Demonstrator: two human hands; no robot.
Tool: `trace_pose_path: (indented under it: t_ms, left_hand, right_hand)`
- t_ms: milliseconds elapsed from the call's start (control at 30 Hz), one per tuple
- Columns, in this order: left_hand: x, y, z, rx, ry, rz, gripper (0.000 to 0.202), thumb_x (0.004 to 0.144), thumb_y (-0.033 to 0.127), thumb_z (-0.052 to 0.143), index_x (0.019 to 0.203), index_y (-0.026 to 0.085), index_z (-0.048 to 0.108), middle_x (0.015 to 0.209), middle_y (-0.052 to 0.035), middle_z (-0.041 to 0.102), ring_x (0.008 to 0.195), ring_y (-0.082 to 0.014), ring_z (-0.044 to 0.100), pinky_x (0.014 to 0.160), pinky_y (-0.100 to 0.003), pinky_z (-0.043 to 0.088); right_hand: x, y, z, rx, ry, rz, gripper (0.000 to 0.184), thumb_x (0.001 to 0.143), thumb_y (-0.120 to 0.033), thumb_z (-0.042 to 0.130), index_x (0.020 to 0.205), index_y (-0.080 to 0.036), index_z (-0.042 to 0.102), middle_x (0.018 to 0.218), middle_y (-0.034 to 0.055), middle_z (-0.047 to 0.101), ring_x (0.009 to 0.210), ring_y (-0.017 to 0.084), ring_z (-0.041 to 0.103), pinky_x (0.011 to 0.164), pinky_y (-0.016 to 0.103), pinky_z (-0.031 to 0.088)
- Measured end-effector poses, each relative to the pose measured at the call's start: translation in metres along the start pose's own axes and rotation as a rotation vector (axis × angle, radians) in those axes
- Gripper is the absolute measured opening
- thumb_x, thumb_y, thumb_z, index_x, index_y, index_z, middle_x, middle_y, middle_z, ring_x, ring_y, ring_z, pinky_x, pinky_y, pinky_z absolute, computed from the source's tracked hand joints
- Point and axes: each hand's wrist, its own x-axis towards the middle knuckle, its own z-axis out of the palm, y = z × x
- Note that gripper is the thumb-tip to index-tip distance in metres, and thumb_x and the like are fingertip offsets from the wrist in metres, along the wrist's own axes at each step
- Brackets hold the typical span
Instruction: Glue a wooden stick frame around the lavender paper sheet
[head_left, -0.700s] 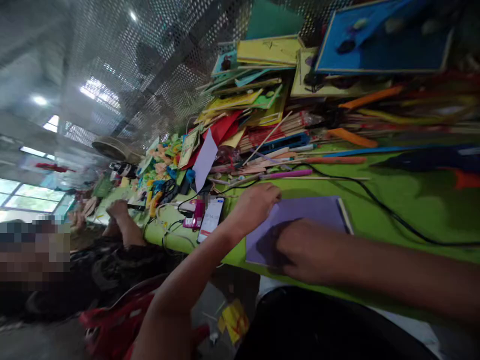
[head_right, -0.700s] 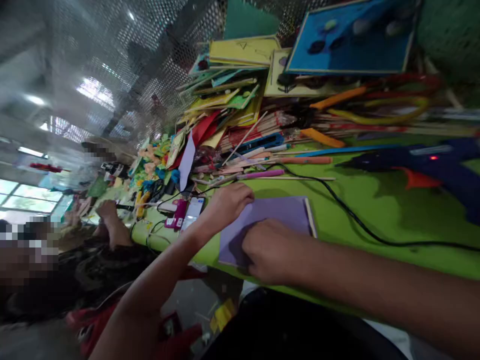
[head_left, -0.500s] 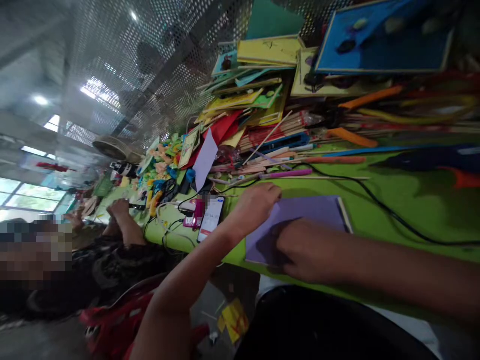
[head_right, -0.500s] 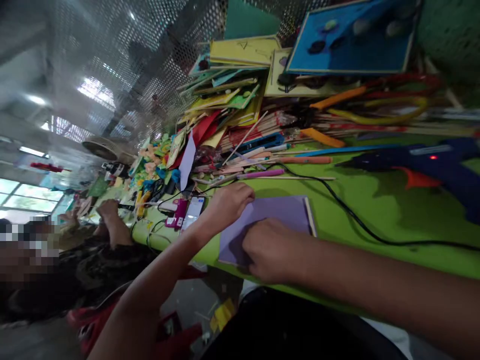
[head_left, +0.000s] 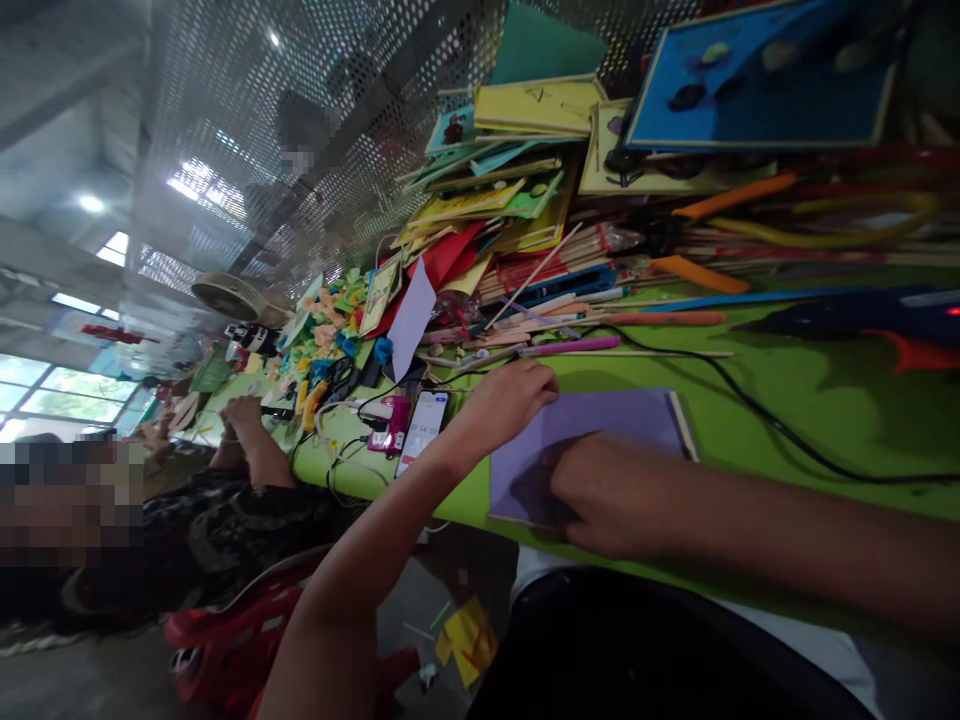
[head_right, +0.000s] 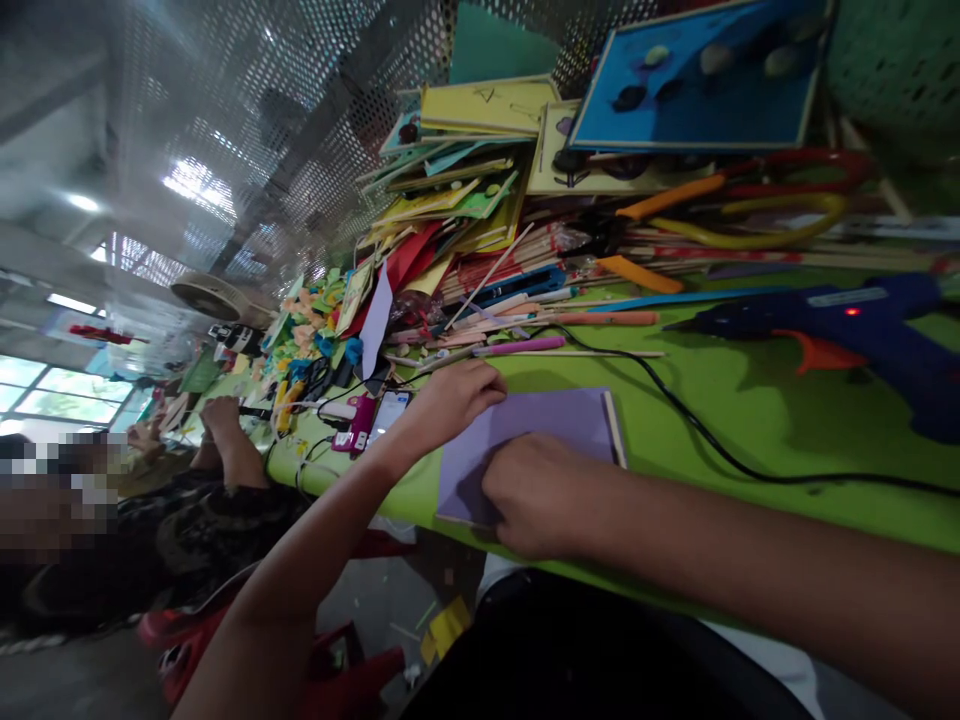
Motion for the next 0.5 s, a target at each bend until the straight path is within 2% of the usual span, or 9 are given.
trace_pose_path:
  t_ms: [233, 500]
  left_hand:
    - [0.003, 0.004, 0.005, 0.125, -0.003, -0.016, 0.016, 0.102, 0.021, 0.051, 0.098, 0.017, 0.065, 0.101, -0.0066, 0.072, 0.096, -0.021, 0.066, 0.086, -0.034, 0.051]
    - [0.001, 0.012, 0.004, 0.234, -0.041, -0.038, 0.02, 0.102, 0.016, 0.044, 0.104, 0.015, 0.063, 0.104, -0.0093, 0.07, 0.099, -0.0233, 0.066, 0.087, -0.036, 0.052]
  right_hand:
    - [-0.001, 0.003, 0.004, -0.004, 0.011, -0.028, 0.018, 0.076, -0.026, 0.066, 0.081, -0.016, 0.08, 0.083, 0.0138, 0.078, 0.071, 0.024, 0.067, 0.063, 0.034, 0.04]
    - [0.0, 0.0, -0.001, -0.015, -0.032, -0.002, 0.02, 0.077, -0.025, 0.065, 0.084, -0.016, 0.081, 0.086, 0.0151, 0.078, 0.075, 0.025, 0.07, 0.066, 0.035, 0.043]
